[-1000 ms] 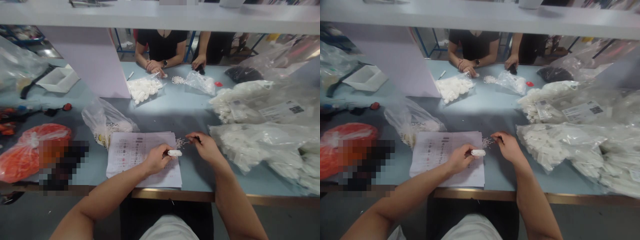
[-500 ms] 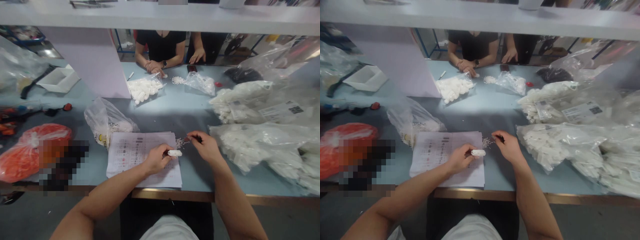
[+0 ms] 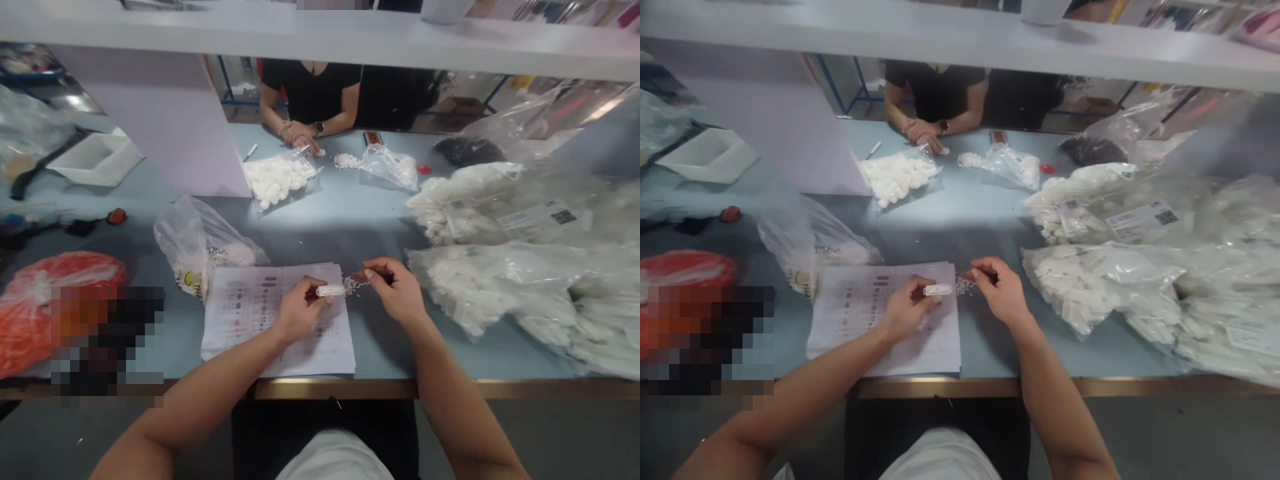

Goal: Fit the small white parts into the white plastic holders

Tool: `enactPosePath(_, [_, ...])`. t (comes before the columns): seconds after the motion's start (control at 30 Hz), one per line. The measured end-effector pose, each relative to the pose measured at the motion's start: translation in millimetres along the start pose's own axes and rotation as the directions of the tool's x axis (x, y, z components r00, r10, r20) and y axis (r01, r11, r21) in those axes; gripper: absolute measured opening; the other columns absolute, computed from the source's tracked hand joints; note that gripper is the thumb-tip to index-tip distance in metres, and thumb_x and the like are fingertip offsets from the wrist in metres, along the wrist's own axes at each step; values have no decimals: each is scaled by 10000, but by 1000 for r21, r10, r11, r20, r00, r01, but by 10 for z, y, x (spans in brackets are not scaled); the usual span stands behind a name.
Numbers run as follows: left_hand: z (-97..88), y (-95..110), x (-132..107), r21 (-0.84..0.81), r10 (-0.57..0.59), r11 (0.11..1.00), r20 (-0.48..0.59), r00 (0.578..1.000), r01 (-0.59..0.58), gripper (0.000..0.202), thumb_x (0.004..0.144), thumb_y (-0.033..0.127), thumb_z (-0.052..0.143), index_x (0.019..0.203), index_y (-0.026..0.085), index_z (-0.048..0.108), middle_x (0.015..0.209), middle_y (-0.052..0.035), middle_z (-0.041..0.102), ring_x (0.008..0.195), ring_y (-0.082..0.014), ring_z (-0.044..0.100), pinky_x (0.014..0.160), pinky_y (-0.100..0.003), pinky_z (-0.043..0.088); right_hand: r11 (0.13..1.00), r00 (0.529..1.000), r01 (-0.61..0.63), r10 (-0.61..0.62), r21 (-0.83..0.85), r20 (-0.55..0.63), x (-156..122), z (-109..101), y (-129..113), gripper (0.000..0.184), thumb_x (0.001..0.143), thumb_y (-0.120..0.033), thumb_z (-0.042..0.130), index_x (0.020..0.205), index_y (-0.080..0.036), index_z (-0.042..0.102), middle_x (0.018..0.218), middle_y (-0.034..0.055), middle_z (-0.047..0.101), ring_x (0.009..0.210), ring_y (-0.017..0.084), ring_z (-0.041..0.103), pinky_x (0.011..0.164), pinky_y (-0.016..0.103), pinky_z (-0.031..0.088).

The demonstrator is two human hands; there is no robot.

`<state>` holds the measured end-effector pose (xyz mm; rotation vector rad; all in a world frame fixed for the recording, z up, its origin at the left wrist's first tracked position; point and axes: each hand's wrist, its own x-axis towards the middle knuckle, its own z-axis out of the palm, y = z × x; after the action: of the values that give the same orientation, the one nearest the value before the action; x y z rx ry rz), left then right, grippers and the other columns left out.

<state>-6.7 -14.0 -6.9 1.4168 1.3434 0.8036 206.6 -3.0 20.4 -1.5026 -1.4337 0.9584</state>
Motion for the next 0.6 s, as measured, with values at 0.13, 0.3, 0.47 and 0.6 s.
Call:
enactPosePath(0.13, [-9,-9,43,-161,-32,987,-24,999,27,302,754,376,661,970,194,555,863,-13,684,744,-173,684,716,-319,541,999,1000,-14,13,44,20,-39,111,-55,167,838,-354,576,920,-212,611,849,48,738,823,191,686,779,325,501])
enactPosePath(0.3, [-20,-11,53,-166,-17,986,-27,999,12,317,748,381,675,963,186,549,849,-12,682,714,-177,692,701,-320,547,998,997,27,-22,-60,70,-42,212,-45,153,789,-350,631,841,-217,685,800,21,704,728,164,636,697,283,480])
enactPosePath(0.47, [-12,-18,58,-175,-1,985,-45,999,-7,317,742,395,679,941,185,549,841,-10,681,720,-183,693,711,-327,552,975,978,206,-200,-87,65,-37,259,22,85,783,-304,665,816,-248,719,827,16,689,767,156,624,712,269,475])
enactPosePath(0.6, [-13,-27,59,-146,-5,989,-55,998,-3,322,738,402,679,946,191,554,852,-14,694,725,-190,698,717,-327,548,940,943,333,-332,-71,32,-59,296,45,89,816,-248,644,850,-264,725,842,13,690,775,150,640,709,263,501])
